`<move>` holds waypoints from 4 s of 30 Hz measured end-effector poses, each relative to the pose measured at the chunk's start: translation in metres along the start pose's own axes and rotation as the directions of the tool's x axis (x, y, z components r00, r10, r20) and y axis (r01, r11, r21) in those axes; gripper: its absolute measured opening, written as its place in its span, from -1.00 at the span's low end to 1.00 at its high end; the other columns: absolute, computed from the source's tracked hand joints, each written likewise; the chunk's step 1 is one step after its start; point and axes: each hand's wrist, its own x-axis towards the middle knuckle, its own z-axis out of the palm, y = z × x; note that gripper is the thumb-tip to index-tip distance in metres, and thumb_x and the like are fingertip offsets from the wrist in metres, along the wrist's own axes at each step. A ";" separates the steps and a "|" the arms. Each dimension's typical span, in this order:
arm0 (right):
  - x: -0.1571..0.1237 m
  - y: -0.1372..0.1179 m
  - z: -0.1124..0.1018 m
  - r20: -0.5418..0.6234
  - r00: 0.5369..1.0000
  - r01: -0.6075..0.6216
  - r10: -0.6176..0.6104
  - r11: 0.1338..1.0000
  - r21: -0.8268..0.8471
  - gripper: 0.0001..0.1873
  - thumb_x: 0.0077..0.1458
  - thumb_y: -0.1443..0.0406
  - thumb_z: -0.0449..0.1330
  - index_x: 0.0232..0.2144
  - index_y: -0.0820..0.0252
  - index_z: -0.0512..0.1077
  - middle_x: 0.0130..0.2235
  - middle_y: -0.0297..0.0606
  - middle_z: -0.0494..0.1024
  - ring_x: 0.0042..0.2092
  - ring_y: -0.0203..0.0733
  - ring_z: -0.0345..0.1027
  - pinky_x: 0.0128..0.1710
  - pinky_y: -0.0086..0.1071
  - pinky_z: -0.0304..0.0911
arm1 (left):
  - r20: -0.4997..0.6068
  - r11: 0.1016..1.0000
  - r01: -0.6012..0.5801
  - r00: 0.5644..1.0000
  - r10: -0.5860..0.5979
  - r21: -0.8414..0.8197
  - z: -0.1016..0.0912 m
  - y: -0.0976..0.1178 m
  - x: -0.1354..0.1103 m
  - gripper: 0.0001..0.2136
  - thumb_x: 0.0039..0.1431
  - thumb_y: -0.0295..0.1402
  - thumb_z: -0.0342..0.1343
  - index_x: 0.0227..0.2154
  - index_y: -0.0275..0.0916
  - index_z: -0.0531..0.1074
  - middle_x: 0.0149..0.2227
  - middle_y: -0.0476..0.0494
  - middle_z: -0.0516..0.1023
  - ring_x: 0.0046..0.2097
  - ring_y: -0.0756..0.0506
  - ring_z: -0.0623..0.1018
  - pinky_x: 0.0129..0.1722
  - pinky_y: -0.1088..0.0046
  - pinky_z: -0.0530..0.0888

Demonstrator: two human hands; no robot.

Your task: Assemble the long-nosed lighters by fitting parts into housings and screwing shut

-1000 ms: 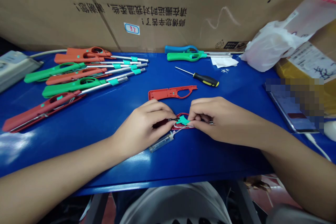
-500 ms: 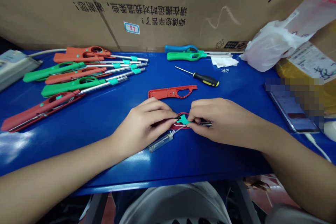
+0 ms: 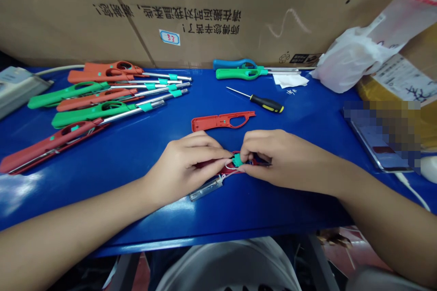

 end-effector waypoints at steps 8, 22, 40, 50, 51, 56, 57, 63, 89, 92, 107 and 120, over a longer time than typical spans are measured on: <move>0.007 0.003 0.002 0.158 0.954 -0.297 0.255 0.883 0.364 -0.75 0.12 0.08 0.30 -0.31 0.14 0.56 -0.55 -0.51 0.27 -0.52 -0.36 0.08 -0.53 -0.39 0.00 | -0.012 0.999 0.008 1.000 -0.009 -0.043 -0.001 0.000 0.001 -0.86 0.27 -0.44 0.29 -0.14 -0.18 0.66 -0.27 -0.11 0.71 -0.25 -0.05 0.66 -0.18 0.43 0.62; 0.012 0.005 -0.002 0.213 0.956 -0.287 0.202 0.800 0.527 -0.78 0.14 0.13 0.33 -0.36 0.18 0.57 -0.43 -0.35 0.54 -0.37 -0.29 0.35 -0.38 -0.41 0.20 | -0.023 0.998 0.006 1.000 -0.008 -0.060 0.002 0.000 -0.001 -0.82 0.21 -0.49 0.33 -0.13 -0.27 0.64 -0.26 -0.15 0.72 -0.27 -0.05 0.68 -0.20 0.46 0.63; 0.012 0.009 -0.003 0.216 0.950 -0.304 0.224 0.821 0.483 -0.76 0.13 0.14 0.32 -0.46 0.16 0.56 -0.49 -0.37 0.56 -0.44 -0.31 0.32 -0.44 -0.39 0.13 | 0.028 0.996 -0.080 0.996 0.079 0.038 -0.001 -0.003 -0.003 -0.77 0.31 -0.55 0.20 -0.02 -0.32 0.60 -0.21 -0.14 0.70 -0.19 -0.01 0.63 -0.13 0.53 0.59; 0.012 0.011 -0.003 0.240 0.933 -0.353 0.268 0.811 0.466 -0.73 0.12 0.12 0.33 -0.52 0.15 0.53 -0.51 -0.35 0.56 -0.46 -0.31 0.31 -0.46 -0.40 0.13 | 0.131 0.995 -0.099 0.987 0.094 0.033 -0.001 -0.009 -0.004 -0.74 0.32 -0.53 0.21 0.03 -0.24 0.60 -0.09 -0.11 0.72 -0.09 -0.06 0.64 -0.07 0.44 0.61; 0.012 0.011 -0.003 0.246 0.931 -0.359 0.272 0.810 0.464 -0.72 0.12 0.12 0.33 -0.53 0.15 0.53 -0.52 -0.35 0.55 -0.47 -0.32 0.30 -0.46 -0.40 0.13 | 0.137 0.994 -0.101 0.986 0.095 0.038 -0.001 -0.009 -0.004 -0.72 0.32 -0.52 0.21 0.04 -0.21 0.59 -0.08 -0.10 0.72 -0.09 -0.07 0.64 -0.07 0.41 0.61; 0.010 0.012 -0.005 0.274 0.923 -0.373 0.272 0.809 0.454 -0.71 0.13 0.13 0.32 -0.54 0.17 0.52 -0.52 -0.33 0.54 -0.47 -0.31 0.30 -0.46 -0.41 0.15 | 0.172 0.993 -0.101 0.981 0.089 0.063 0.000 -0.008 -0.004 -0.68 0.33 -0.49 0.20 0.11 -0.17 0.55 -0.01 -0.10 0.70 -0.04 -0.11 0.60 -0.03 0.32 0.60; 0.010 0.012 -0.006 0.276 0.922 -0.373 0.271 0.811 0.451 -0.71 0.13 0.13 0.32 -0.54 0.17 0.52 -0.52 -0.33 0.54 -0.47 -0.31 0.30 -0.46 -0.41 0.15 | 0.180 0.993 -0.100 0.980 0.087 0.061 0.000 -0.008 -0.004 -0.68 0.34 -0.50 0.19 0.12 -0.17 0.55 0.00 -0.10 0.69 -0.04 -0.11 0.59 -0.03 0.32 0.60; 0.010 0.012 -0.008 0.283 0.919 -0.374 0.274 0.831 0.412 -0.70 0.13 0.12 0.29 -0.56 0.15 0.51 -0.52 -0.33 0.56 -0.48 -0.30 0.31 -0.48 -0.39 0.13 | 0.234 0.991 -0.103 0.969 0.081 0.083 -0.001 -0.009 -0.004 -0.67 0.38 -0.48 0.14 0.15 -0.19 0.52 0.04 -0.10 0.68 0.00 -0.14 0.54 -0.01 0.28 0.57; 0.009 0.014 -0.004 0.247 0.929 -0.349 0.277 0.878 0.327 -0.67 0.18 0.14 0.19 -0.58 0.12 0.49 -0.54 -0.29 0.53 -0.51 -0.27 0.23 -0.51 -0.31 0.04 | 0.220 0.993 -0.050 0.975 0.025 0.108 -0.001 -0.005 -0.003 -0.73 0.39 -0.52 0.11 0.05 -0.17 0.57 -0.11 -0.16 0.58 -0.11 -0.05 0.55 -0.15 0.45 0.51; 0.009 0.015 -0.004 0.243 0.928 -0.352 0.283 0.879 0.322 -0.71 0.14 0.19 0.22 -0.59 0.12 0.49 -0.56 -0.32 0.49 -0.53 -0.29 0.16 -0.53 -0.31 0.00 | 0.222 0.992 -0.052 0.975 0.026 0.112 -0.002 -0.005 -0.003 -0.73 0.38 -0.52 0.11 0.04 -0.18 0.58 -0.10 -0.16 0.58 -0.10 -0.06 0.56 -0.15 0.46 0.51; 0.002 0.009 -0.016 0.093 0.972 -0.232 0.218 0.956 0.180 -0.79 0.11 0.09 0.30 -0.39 0.08 0.52 -0.51 -0.44 0.41 -0.51 -0.35 0.19 -0.52 -0.40 0.04 | 0.326 0.923 -0.213 0.940 0.103 0.322 -0.008 -0.001 -0.004 -0.72 0.47 -0.45 -0.01 0.09 -0.30 0.53 -0.05 -0.29 0.58 -0.07 -0.15 0.57 -0.12 0.31 0.56; 0.002 0.012 -0.009 0.082 0.980 -0.189 0.181 0.977 0.100 -0.85 0.15 0.21 0.24 -0.40 0.05 0.59 -0.49 -0.43 0.45 -0.46 -0.31 0.19 -0.46 -0.35 0.03 | 0.318 0.890 -0.279 0.934 0.164 0.361 -0.011 0.000 -0.001 -0.75 0.45 -0.46 0.02 -0.02 -0.41 0.58 -0.12 -0.30 0.62 -0.10 -0.18 0.60 -0.13 0.29 0.60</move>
